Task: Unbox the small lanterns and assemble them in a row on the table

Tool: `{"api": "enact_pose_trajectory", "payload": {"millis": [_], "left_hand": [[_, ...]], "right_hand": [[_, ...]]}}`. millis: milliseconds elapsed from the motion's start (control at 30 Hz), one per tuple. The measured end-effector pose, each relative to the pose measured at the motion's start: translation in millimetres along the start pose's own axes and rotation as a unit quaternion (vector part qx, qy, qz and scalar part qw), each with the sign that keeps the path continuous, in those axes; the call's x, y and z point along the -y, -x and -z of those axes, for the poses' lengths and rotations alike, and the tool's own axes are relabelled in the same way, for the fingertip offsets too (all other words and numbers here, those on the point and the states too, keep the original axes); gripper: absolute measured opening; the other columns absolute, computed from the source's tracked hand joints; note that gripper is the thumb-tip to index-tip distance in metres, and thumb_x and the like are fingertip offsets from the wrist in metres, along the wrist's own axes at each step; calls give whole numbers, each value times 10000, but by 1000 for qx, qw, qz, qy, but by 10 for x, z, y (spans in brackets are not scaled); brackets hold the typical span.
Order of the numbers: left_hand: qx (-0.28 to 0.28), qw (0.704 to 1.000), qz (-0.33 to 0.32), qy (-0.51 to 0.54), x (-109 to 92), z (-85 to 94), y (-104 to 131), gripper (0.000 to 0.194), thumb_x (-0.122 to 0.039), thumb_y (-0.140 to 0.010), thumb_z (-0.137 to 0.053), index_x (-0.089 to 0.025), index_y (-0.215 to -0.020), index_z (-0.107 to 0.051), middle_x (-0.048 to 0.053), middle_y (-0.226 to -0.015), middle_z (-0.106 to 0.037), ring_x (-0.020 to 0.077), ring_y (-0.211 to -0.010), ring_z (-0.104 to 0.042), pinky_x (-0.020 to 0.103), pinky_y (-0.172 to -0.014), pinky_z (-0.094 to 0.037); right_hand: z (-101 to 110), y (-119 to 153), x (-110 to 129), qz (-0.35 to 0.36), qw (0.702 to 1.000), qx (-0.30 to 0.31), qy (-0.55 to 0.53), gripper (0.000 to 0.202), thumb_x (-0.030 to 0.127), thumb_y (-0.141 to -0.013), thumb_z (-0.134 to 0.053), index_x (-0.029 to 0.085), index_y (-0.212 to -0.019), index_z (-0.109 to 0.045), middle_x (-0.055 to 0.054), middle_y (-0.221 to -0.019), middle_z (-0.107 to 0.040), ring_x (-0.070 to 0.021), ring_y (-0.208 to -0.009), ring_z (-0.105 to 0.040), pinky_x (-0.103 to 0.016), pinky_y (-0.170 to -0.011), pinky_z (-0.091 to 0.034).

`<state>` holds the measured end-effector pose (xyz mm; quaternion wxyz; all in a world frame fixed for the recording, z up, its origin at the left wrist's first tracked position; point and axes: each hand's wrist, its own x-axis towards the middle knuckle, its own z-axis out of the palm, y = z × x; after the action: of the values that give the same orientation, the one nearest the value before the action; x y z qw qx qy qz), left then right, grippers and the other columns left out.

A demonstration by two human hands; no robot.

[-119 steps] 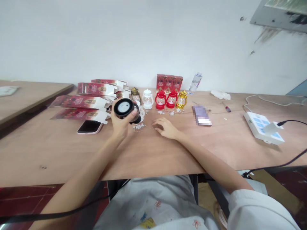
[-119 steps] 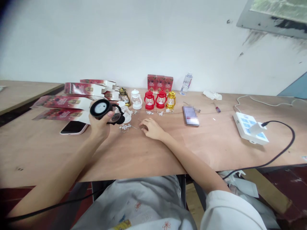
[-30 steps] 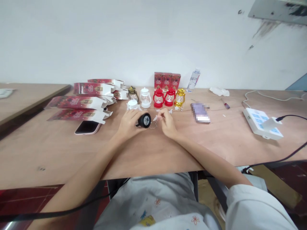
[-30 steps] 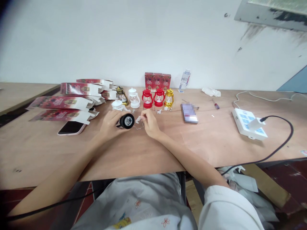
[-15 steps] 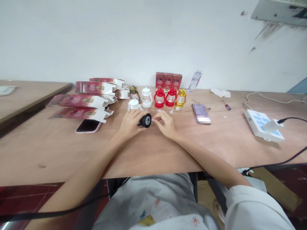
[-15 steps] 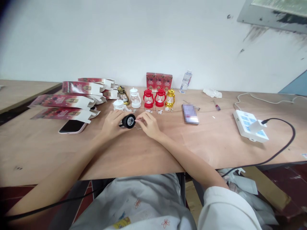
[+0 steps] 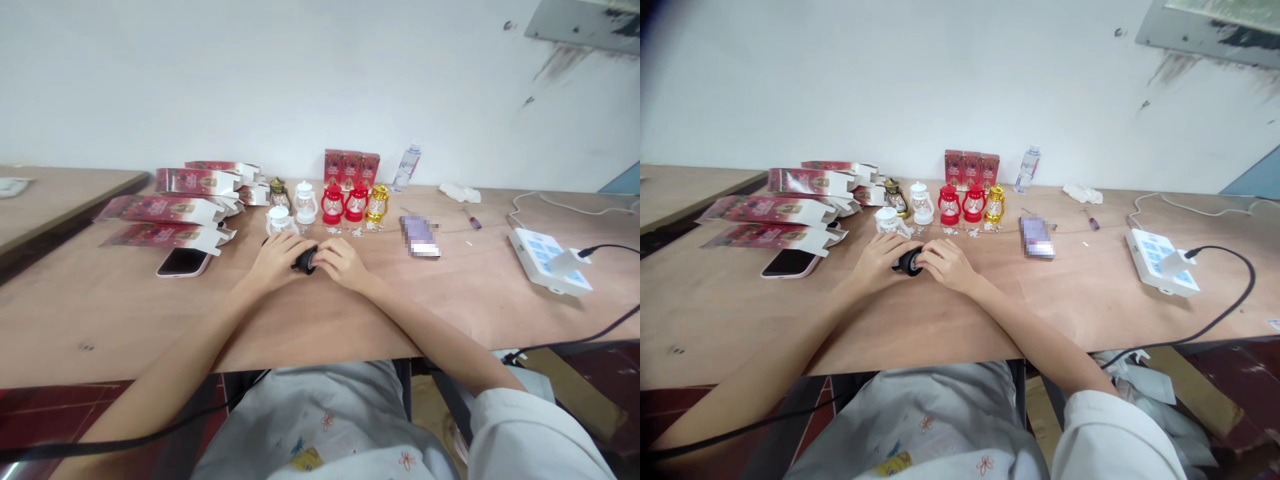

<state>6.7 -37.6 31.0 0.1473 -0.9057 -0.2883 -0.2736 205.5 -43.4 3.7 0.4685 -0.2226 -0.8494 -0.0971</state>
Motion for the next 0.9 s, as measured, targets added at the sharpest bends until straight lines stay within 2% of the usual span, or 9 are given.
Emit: {"api": "enact_pose_trajectory", "payload": {"millis": [300,567,767,900], "left_hand": [[3,1000,2,29,-6,-12,-3,328,-353,-848,-559,-159,-1111,-593,83,-959,-674,223,-915,-581,332,-776,-422],[-3,998,25,59,-19,-34,-7,336,-364,-825,-581,-167,-1097,-578,81,-961,-670,221,-908,-593,334,-792,-429],[-7,995,41,86,-24,-26,-9,343,-377,-820,-578,-179,-1100,-566,86,-989,-665,227,-915,-598,349,-817,-437],[-14,994,44,102,-28,-32,-11,346,-364,-809,-587,-183,-1101,-561,86,-1003,-664,228,-923,-599,350,-819,-441]], "right_hand": [[43,-30,33,-8,997,70,17,228,235,-954,-413,178,-847,-605,-56,-834,-561,-149,-760,-495,-275,-731,-421],[47,-27,33,-23,995,93,-9,229,228,-956,-387,175,-860,-588,-74,-870,-540,-166,-791,-484,-294,-756,-432],[21,-12,52,-75,994,58,-54,201,252,-948,-416,179,-894,-595,-89,-903,-589,-176,-856,-556,-319,-789,-467],[10,14,46,-60,997,34,-47,254,241,-949,-408,196,-856,-641,-82,-881,-629,-171,-855,-588,-327,-777,-476]]}}
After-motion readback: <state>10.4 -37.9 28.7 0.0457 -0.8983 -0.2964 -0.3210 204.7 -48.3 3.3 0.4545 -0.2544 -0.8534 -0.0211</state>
